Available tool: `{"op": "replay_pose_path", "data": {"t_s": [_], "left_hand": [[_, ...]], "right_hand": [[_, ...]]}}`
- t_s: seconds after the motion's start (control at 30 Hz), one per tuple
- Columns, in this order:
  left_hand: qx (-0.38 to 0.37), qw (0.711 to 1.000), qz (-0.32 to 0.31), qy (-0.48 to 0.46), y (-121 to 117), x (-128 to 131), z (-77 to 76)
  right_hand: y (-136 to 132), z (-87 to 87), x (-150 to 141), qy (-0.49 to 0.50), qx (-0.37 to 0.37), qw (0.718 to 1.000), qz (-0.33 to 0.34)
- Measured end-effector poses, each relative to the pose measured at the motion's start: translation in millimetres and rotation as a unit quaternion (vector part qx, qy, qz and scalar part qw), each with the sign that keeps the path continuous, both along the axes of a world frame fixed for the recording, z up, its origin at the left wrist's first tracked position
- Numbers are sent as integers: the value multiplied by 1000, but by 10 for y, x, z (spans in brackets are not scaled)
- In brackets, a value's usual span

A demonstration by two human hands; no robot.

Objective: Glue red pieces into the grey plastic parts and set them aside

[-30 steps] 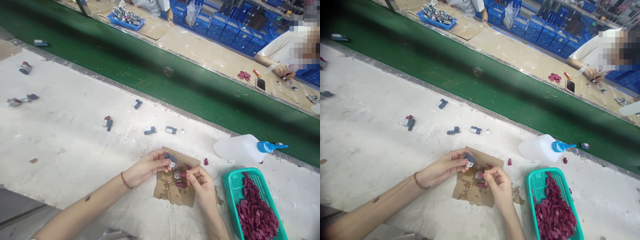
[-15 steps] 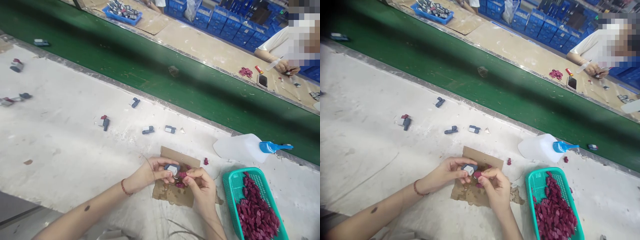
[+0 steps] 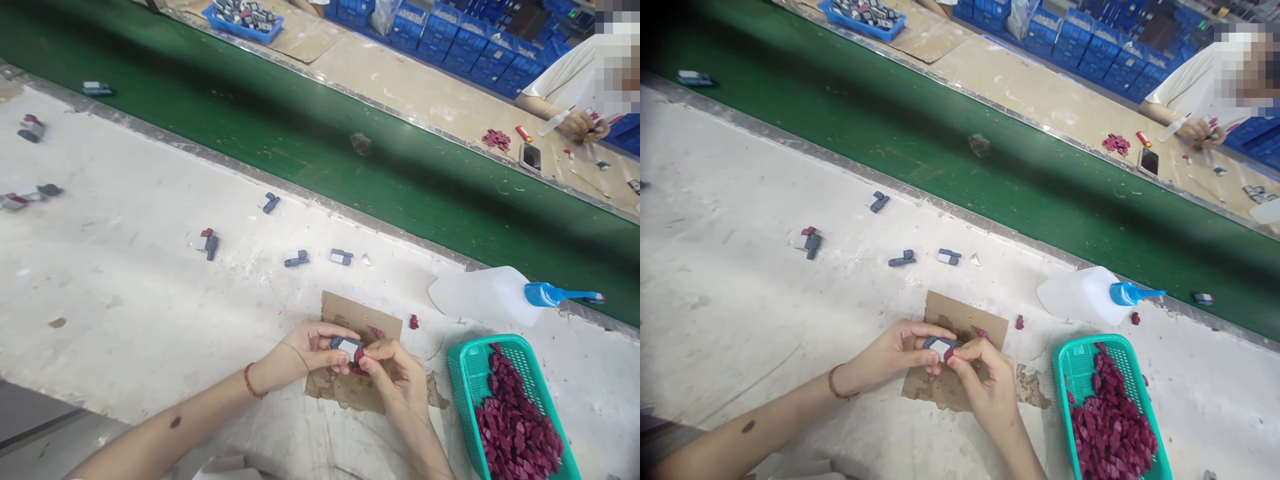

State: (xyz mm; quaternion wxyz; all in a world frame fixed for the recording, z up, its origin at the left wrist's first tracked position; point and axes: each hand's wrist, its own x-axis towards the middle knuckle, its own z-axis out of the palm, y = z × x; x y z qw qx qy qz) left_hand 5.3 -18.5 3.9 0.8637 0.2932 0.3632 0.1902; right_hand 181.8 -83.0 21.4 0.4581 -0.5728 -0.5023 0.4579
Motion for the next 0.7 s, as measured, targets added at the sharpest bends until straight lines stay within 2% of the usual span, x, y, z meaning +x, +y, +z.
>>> {"op": "replay_pose_path", "data": {"t_s": [0.13, 0.23, 0.3, 0.4, 0.5, 0.57, 0.6, 0.7], "left_hand": [[28, 999, -14, 16, 2, -8, 8], [65, 997, -25, 44, -4, -8, 31], [105, 992, -33, 69, 19, 2, 74], [206, 972, -53, 95, 168, 37, 170], [331, 933, -32, 140, 512, 91, 240], [394, 900, 10, 184, 836, 143, 237], [409, 891, 26, 197, 1013, 176, 220], [394, 887, 82, 226, 1524, 312, 136]], "right_hand": [[11, 22, -21, -53, 40, 998, 8], [32, 27, -13, -66, 42, 997, 9], [48, 35, 17, -67, 27, 997, 14], [54, 84, 114, -94, 9, 995, 10], [-3, 193, 298, -182, 21, 982, -47], [-98, 281, 483, -258, 27, 959, -114], [-166, 320, 594, -297, 18, 943, -148], [-433, 374, 973, -410, -44, 883, -222]]}}
